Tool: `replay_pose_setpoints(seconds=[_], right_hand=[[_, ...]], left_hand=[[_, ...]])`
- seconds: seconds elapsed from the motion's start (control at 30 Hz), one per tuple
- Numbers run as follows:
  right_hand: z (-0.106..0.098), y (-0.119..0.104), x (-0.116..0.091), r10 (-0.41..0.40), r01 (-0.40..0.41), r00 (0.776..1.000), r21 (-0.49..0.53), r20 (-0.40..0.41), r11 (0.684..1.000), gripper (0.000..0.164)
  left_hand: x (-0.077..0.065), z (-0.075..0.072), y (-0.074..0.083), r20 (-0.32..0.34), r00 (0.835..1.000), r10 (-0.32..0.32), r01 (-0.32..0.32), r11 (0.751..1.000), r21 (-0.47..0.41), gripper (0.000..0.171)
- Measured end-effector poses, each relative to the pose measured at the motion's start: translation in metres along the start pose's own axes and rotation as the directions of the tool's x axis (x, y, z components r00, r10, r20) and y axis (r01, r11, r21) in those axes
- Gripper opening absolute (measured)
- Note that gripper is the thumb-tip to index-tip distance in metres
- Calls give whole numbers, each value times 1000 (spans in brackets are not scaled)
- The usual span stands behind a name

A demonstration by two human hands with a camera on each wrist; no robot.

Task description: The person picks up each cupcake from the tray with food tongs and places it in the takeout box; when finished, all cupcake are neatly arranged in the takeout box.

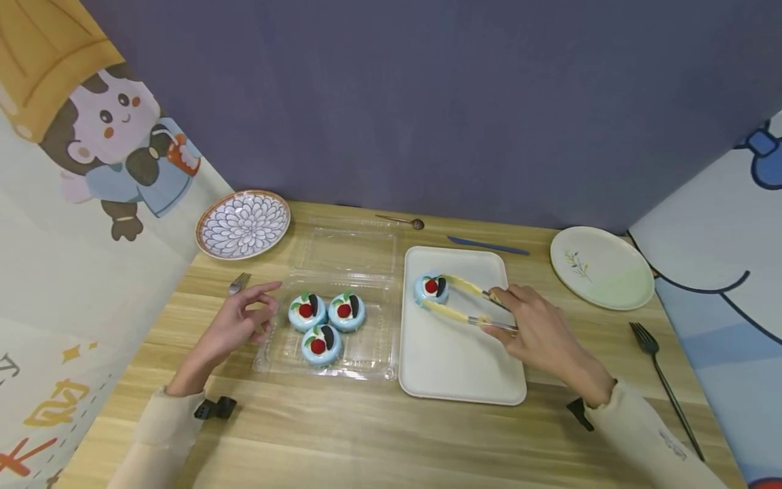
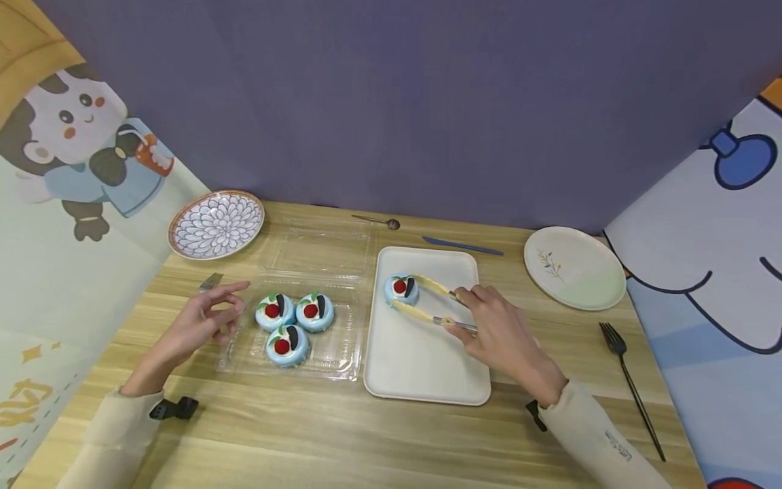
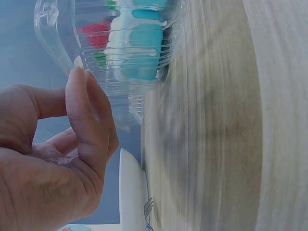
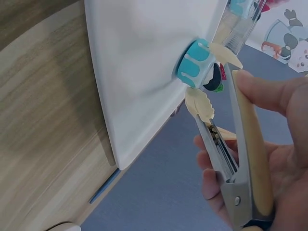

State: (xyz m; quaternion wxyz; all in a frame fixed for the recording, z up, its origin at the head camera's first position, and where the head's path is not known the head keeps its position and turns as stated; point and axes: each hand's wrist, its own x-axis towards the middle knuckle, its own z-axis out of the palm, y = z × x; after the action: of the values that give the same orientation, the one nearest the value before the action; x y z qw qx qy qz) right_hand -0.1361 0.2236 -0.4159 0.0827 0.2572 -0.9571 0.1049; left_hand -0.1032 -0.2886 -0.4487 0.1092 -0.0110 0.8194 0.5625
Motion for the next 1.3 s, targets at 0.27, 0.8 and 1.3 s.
replay_pose_setpoints(seconds=[0.27, 0.8, 1.3], right_hand=[[-4, -4, -3, 4, -4, 998, -1, -55, 1000, 62], [-36, -70, -2, -134, 140, 989, 119, -59, 983, 61], [-30, -102, 13, -308, 308, 946, 20, 100, 951, 61]], left_hand=[[3, -1, 1, 2, 1000, -1, 1, 1000, 4, 52], [4, -2, 0, -7, 1000, -1, 1, 1000, -1, 51], [2, 1, -3, -13, 1000, 3, -3, 1000, -9, 51]])
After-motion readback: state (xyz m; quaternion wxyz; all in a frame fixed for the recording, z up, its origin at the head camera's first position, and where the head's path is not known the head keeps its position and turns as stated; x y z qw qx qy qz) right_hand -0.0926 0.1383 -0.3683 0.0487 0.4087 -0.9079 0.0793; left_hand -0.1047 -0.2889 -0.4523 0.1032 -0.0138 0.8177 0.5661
